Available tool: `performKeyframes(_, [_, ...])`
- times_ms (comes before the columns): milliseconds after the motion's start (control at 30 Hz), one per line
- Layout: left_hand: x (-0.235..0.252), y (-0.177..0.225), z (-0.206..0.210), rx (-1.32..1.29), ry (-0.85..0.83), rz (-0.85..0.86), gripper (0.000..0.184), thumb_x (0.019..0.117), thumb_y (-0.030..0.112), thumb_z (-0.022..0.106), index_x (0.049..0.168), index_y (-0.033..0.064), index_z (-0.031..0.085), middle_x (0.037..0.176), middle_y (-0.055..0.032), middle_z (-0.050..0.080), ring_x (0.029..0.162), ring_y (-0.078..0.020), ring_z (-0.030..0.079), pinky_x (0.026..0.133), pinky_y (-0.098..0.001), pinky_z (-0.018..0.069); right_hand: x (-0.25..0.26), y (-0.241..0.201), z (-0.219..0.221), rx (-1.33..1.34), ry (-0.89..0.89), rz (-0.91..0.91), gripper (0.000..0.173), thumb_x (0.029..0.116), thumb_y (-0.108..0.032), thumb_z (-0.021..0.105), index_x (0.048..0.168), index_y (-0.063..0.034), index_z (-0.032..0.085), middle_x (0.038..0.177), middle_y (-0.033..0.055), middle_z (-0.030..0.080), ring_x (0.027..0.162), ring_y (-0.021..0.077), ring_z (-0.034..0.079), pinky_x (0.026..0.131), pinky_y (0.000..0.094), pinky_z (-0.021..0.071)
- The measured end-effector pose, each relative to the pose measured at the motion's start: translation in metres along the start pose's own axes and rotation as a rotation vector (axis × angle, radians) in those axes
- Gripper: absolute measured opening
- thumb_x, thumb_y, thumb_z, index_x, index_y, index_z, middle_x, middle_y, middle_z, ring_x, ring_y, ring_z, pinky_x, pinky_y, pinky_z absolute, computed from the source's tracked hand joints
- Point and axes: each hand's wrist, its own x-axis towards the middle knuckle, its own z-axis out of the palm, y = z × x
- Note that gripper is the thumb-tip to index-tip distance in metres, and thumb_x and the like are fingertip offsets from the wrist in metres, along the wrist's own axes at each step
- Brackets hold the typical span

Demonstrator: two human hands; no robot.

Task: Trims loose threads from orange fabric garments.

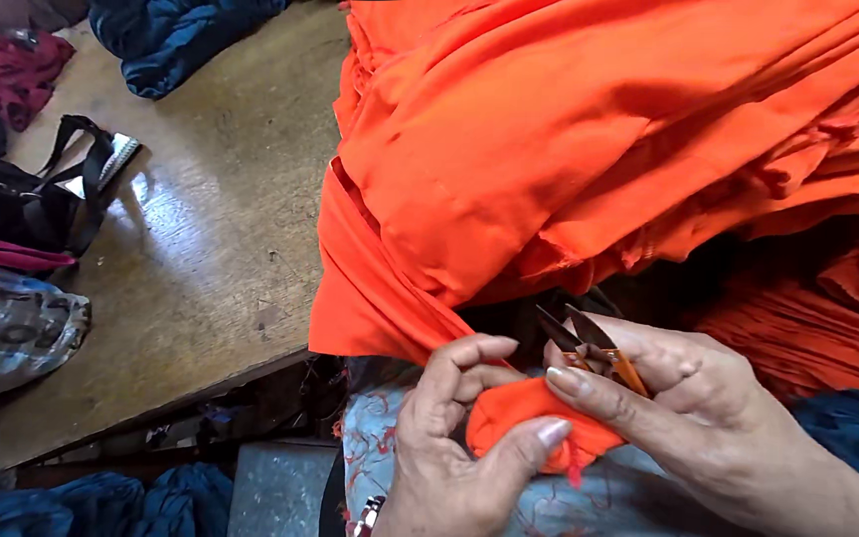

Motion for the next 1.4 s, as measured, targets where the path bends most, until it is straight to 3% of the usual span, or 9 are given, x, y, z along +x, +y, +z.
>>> performKeyframes(100, [-0.001,0.003,-0.004,-0.211,-0.066,-0.077,0.037,0.0949,0.003,0.07,0.129,-0.0021,0.057,0.09,-0.0128,0.073,0.079,-0.011,0.071,0.072,-0.0257,0.0595,0.001,-0.002,-0.001,-0.051,-0.024,-0.021,0.009,0.0998,-0.023,0.064,0.098,-0.0149,0.067,0.077,-0.007,0.063,0.065,0.0006,0.061,0.057,0.0143,0.0542])
performKeyframes(267, [-0.002,-0.001,-0.006,-0.467,-0.145,-0.086,0.051,0.0924,0.0,0.071,0.14,0.0026,0.053,0.098,-0.0156,0.074,0.088,-0.0129,0.073,0.082,-0.0277,0.0597,0.005,0.001,0.0,-0.139,-0.063,-0.085,0.01,0.1016,-0.024,0.061,0.096,-0.0157,0.064,0.073,-0.0103,0.059,0.063,-0.0036,0.057,0.054,0.01,0.0491])
performKeyframes(500, [-0.002,0.005,-0.012,-0.317,-0.095,-0.052,0.042,0.0912,0.0,0.073,0.131,-0.001,0.061,0.097,-0.0153,0.074,0.084,-0.013,0.073,0.078,-0.0279,0.0609,0.004,-0.002,-0.023,-0.13,0.018,0.002,0.013,0.0972,-0.029,0.069,0.102,-0.0172,0.071,0.076,-0.0095,0.063,0.058,-0.0004,0.057,0.051,0.0155,0.0504])
performKeyframes(667, [-0.002,0.006,0.002,-0.187,-0.026,-0.059,0.048,0.095,-0.001,0.067,0.141,-0.0005,0.052,0.093,-0.0158,0.074,0.082,-0.0127,0.072,0.076,-0.0269,0.06,-0.004,-0.007,-0.028,-0.208,-0.172,-0.148,0.035,0.0847,-0.045,0.081,0.1,-0.0183,0.065,0.087,-0.0121,0.061,0.076,-0.0054,0.058,0.062,0.0102,0.051])
performKeyframes(833, [-0.004,0.008,0.002,-0.142,-0.015,-0.044,0.049,0.0975,0.0,0.062,0.145,0.0,0.048,0.089,-0.0135,0.073,0.08,-0.0112,0.071,0.076,-0.0263,0.0592,-0.004,-0.007,-0.027,-0.336,-0.194,-0.283,0.021,0.0924,-0.031,0.074,0.103,-0.0126,0.073,0.091,-0.0074,0.067,0.082,-0.0031,0.062,0.069,0.0116,0.053])
performKeyframes(1067, [-0.002,0.004,-0.003,-0.209,-0.054,-0.095,0.026,0.1011,0.005,0.056,0.124,-0.0036,0.064,0.094,-0.0127,0.071,0.08,-0.0091,0.068,0.073,-0.0252,0.0572,-0.001,-0.008,-0.019,-0.272,-0.113,-0.244,0.013,0.1004,-0.023,0.062,0.095,-0.0125,0.067,0.083,-0.0088,0.063,0.073,-0.0052,0.057,0.063,0.0096,0.049])
performKeyframes(1167, [0.001,0.002,-0.006,-0.148,-0.126,-0.014,0.025,0.0967,0.015,0.068,0.113,-0.0042,0.07,0.097,-0.0097,0.074,0.086,-0.0083,0.07,0.078,-0.0253,0.0595,-0.002,-0.009,-0.016,-0.274,-0.107,-0.236,0.013,0.1008,-0.024,0.062,0.097,-0.0127,0.067,0.086,-0.0088,0.065,0.076,-0.0054,0.06,0.066,0.0096,0.0511])
performKeyframes(1267, [0.003,-0.001,-0.005,-0.082,-0.161,0.067,0.019,0.0886,0.008,0.078,0.102,-0.0051,0.073,0.093,-0.0092,0.075,0.087,-0.0084,0.071,0.079,-0.0244,0.06,0.0,-0.009,-0.012,-0.321,-0.114,-0.287,0.014,0.1001,-0.023,0.062,0.093,-0.0114,0.066,0.083,-0.0072,0.063,0.075,-0.0052,0.059,0.064,0.0093,0.0495])
performKeyframes(1400, [0.006,-0.001,-0.007,-0.071,-0.182,0.063,0.009,0.0921,0.002,0.071,0.094,-0.0063,0.074,0.087,-0.0093,0.074,0.082,-0.0063,0.07,0.075,-0.0223,0.0588,0.002,-0.007,-0.009,-0.372,-0.118,-0.324,0.013,0.0993,-0.022,0.061,0.093,-0.0111,0.064,0.082,-0.0069,0.061,0.073,-0.0058,0.056,0.063,0.0083,0.047])
